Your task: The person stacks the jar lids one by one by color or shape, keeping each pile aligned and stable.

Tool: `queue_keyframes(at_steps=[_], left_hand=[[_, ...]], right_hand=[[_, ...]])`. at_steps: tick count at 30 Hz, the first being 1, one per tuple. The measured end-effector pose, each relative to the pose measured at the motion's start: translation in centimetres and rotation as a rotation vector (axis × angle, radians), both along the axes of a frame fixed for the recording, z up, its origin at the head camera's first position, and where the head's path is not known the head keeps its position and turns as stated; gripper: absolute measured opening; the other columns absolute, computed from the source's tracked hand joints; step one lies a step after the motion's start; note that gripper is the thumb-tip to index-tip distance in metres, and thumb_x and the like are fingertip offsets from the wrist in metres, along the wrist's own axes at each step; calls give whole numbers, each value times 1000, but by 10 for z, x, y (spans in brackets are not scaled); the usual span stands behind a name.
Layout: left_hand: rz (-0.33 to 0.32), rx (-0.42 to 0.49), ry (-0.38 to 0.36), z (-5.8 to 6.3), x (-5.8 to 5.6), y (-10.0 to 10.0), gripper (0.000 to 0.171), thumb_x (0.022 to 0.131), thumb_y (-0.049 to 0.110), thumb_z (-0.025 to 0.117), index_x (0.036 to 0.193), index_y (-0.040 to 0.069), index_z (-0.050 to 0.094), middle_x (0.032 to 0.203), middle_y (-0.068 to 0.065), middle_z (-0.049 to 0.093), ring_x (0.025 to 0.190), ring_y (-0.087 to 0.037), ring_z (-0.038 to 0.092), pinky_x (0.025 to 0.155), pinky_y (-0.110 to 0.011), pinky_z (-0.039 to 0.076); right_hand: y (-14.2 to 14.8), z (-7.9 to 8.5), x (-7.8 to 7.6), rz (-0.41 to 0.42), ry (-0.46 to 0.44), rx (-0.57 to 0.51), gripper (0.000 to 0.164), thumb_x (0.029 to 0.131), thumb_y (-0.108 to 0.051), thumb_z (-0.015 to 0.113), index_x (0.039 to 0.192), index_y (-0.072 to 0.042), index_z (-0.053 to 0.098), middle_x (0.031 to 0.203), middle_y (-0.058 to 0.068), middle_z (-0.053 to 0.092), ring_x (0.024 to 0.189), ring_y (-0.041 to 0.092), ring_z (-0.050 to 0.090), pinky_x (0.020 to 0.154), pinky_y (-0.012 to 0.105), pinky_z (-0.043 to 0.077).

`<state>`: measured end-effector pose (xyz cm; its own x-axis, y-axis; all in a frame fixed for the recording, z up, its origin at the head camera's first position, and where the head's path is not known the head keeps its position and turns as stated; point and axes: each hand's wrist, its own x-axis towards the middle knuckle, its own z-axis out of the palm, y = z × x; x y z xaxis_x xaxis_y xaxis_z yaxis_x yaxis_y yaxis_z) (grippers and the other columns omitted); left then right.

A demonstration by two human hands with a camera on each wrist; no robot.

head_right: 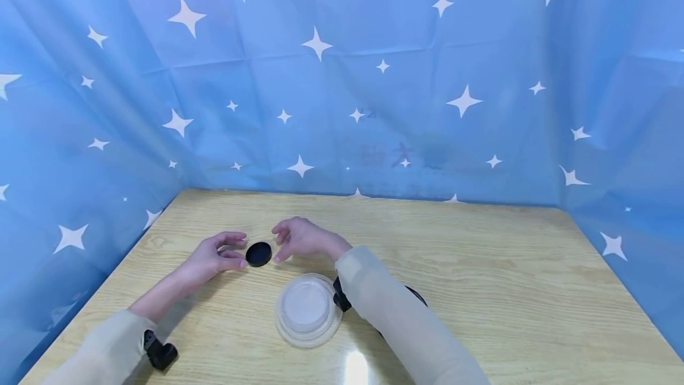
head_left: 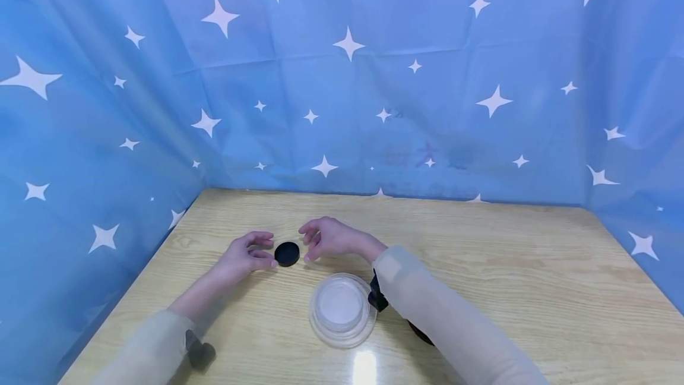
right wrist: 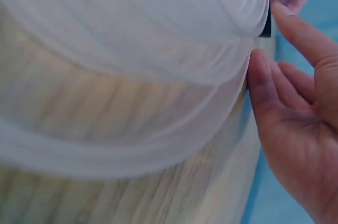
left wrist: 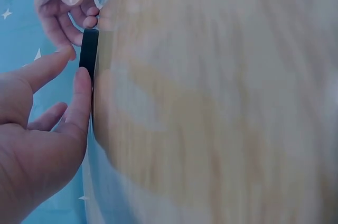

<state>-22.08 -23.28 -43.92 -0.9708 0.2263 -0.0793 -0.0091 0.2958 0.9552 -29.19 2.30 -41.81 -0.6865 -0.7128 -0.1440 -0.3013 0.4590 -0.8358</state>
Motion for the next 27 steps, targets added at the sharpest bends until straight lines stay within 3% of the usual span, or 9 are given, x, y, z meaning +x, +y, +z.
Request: queue_keyframes(at_steps=[12, 27], left_hand=[[-2, -72, 4, -3, -6, 5, 64, 79, -1, 85, 135, -11, 55, 123, -23, 61, 104, -27, 63, 83, -26, 55], [6, -86, 27, -8, -10, 12, 60, 74, -6, 86, 128, -12, 59, 113, -19, 64, 93, -21, 63, 77, -23, 55]], right_hand=[[-3, -3, -13, 102, 13, 28, 63, 85, -8, 84, 141, 2, 57, 101, 3, 70, 90, 12, 66, 83, 24, 54], [-3, -7, -11, 122, -2, 13, 59, 85, -5, 83, 139, -2, 59, 97, 1, 70, 87, 13, 66, 83, 24, 53]])
